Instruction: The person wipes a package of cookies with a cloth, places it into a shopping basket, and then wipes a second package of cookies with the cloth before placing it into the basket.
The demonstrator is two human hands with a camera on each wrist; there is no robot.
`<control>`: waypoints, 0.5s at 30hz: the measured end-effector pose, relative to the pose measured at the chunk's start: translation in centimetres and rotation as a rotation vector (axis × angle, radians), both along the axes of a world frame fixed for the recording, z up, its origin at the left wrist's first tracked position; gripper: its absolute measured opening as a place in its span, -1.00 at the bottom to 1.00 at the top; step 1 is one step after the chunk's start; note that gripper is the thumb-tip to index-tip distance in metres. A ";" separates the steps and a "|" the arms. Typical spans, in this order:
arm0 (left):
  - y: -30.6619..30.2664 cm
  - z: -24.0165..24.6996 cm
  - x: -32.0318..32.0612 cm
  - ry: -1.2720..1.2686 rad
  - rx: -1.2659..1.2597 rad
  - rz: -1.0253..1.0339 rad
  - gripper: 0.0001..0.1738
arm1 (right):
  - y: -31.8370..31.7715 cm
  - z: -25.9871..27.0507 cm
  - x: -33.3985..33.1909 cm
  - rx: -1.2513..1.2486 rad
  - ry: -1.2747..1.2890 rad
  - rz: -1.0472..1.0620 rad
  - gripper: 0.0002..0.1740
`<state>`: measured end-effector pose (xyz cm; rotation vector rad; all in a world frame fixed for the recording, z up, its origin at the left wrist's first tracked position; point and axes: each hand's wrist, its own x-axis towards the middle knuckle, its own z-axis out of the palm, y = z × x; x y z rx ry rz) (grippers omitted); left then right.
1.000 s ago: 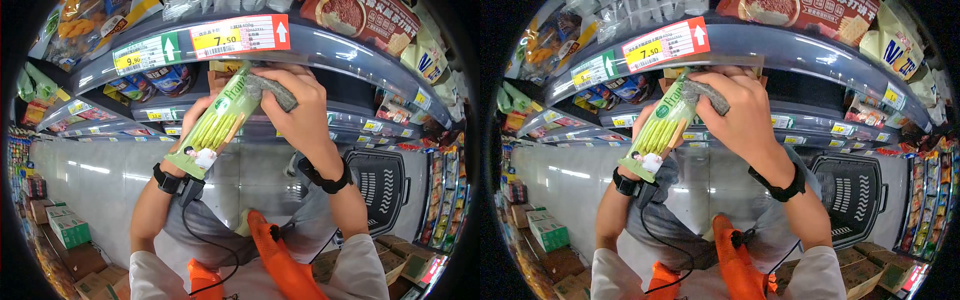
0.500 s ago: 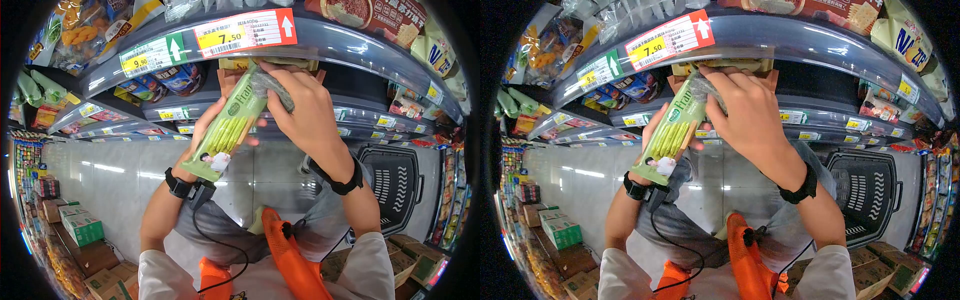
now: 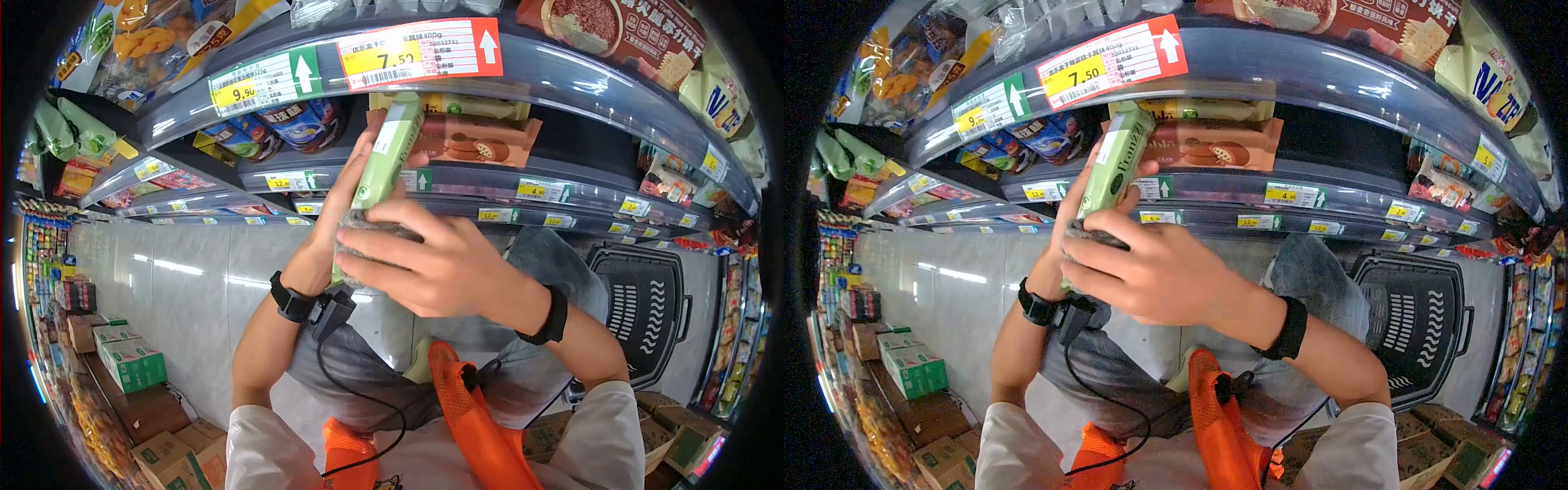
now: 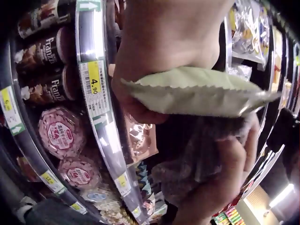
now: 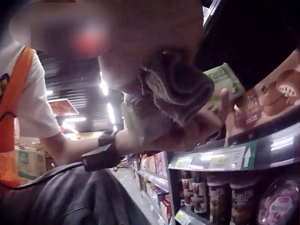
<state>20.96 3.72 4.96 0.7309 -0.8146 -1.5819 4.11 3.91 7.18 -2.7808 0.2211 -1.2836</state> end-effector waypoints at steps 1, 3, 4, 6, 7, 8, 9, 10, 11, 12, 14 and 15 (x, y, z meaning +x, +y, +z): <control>0.0 -0.1 0.3 -0.001 -0.012 -0.027 -0.45 | 0.0 0.3 -0.3 -0.005 0.049 -0.004 -0.65; 0.0 0.1 -0.8 -0.083 0.083 0.145 -0.45 | -1.1 1.1 -1.2 0.013 0.089 -0.133 -0.65; 0.2 0.2 -0.6 -0.117 0.081 0.095 -0.44 | -2.1 1.3 -1.6 0.020 0.111 -0.197 -0.64; 0.3 0.4 0.2 -0.181 0.070 -0.005 -0.41 | -4.8 1.0 -2.3 -0.060 0.002 -0.326 -0.65; 0.1 0.2 0.1 -0.204 0.025 -0.010 -0.39 | -4.8 1.1 -2.4 -0.037 -0.015 -0.346 -0.65; 0.2 0.2 -0.1 -0.193 0.026 0.005 -0.39 | -4.8 1.1 -2.4 -0.014 -0.031 -0.365 -0.65; 0.3 0.4 -0.3 -0.184 0.026 0.022 -0.39 | -4.5 1.0 -2.2 0.005 -0.039 -0.346 -0.66; 0.2 0.5 -0.8 -0.175 0.027 0.095 -0.42 | -4.2 1.0 -2.0 0.023 -0.047 -0.326 -0.66; 0.1 0.6 -1.2 -0.168 0.026 0.168 -0.44 | -2.6 0.7 -1.3 0.042 -0.045 -0.271 -0.68; -0.1 0.4 -1.1 -0.163 0.016 0.178 -0.46 | -1.3 0.3 -0.7 0.042 -0.046 -0.196 -0.69; -0.4 -0.5 0.1 -0.141 0.006 0.099 -0.46 | 1.1 -0.6 0.3 0.020 -0.045 -0.027 -0.71; -0.4 -1.0 1.1 -0.129 0.006 0.012 -0.45 | 1.5 -0.9 0.5 -0.005 -0.045 0.068 -0.71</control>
